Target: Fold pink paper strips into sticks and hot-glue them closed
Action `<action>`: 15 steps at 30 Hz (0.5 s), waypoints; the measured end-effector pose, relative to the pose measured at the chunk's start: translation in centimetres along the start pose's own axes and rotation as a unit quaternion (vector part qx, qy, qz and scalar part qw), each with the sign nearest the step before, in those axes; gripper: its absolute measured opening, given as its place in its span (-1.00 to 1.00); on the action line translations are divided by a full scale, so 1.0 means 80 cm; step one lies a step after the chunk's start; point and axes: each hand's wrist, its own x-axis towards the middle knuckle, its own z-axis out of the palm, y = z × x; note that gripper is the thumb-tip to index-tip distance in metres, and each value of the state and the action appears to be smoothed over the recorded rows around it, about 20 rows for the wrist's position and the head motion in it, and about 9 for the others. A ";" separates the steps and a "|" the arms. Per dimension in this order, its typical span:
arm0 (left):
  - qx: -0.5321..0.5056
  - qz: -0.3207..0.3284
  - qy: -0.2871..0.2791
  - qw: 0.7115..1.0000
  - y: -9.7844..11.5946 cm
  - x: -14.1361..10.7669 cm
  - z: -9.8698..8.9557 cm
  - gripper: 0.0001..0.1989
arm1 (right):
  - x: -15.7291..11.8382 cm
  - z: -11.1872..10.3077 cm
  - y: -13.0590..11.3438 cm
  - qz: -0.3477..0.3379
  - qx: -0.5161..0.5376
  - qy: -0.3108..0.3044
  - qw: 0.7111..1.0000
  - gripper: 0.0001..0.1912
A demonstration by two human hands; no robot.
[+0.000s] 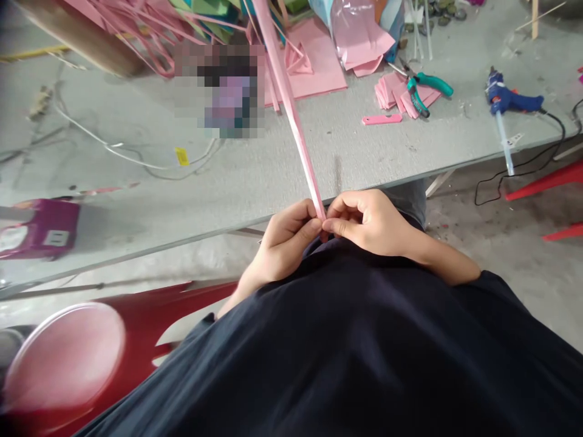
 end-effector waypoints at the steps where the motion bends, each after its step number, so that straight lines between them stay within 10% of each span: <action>1: 0.001 0.002 -0.005 1.000 -0.001 0.000 0.001 -0.64 | -0.001 -0.001 0.002 0.002 0.004 -0.002 1.000 -0.59; 15: -0.004 0.006 -0.003 1.000 -0.009 0.001 0.004 -0.63 | -0.003 0.005 0.032 -0.114 -0.118 0.019 0.986 -0.52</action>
